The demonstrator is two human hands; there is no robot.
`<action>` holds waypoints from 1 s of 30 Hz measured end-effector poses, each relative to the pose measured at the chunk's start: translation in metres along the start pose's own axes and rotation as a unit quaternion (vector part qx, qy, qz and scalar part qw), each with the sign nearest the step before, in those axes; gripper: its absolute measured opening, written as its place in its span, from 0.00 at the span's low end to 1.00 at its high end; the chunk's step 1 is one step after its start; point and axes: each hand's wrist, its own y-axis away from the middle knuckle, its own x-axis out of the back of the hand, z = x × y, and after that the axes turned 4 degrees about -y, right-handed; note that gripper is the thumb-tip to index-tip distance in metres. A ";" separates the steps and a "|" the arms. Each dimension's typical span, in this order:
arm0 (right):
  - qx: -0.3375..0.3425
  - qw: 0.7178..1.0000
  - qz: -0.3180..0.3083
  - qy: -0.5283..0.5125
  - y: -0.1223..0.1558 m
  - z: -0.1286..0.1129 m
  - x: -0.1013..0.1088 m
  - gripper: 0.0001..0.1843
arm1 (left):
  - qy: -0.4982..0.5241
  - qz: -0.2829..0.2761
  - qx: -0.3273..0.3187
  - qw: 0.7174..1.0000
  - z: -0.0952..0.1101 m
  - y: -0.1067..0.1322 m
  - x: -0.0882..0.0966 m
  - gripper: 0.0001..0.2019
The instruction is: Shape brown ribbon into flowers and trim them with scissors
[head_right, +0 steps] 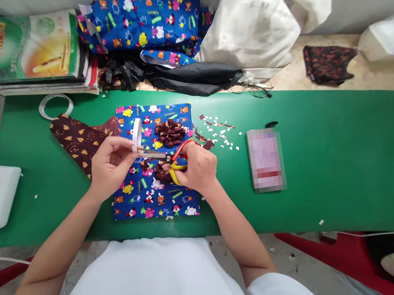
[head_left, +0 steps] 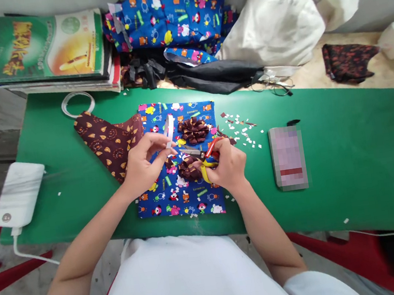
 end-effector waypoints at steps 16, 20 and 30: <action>0.023 0.999 0.011 0.042 -0.002 0.009 -0.004 0.14 | 0.047 0.009 -0.039 0.998 -0.024 0.001 -0.007 0.07; 0.023 0.998 0.010 0.049 -0.002 0.011 -0.004 0.14 | 0.047 0.011 -0.022 0.999 -0.024 0.000 -0.007 0.07; 0.004 0.998 -0.007 0.060 -0.003 0.012 -0.004 0.15 | 0.050 0.014 0.011 0.999 -0.022 -0.001 -0.003 0.10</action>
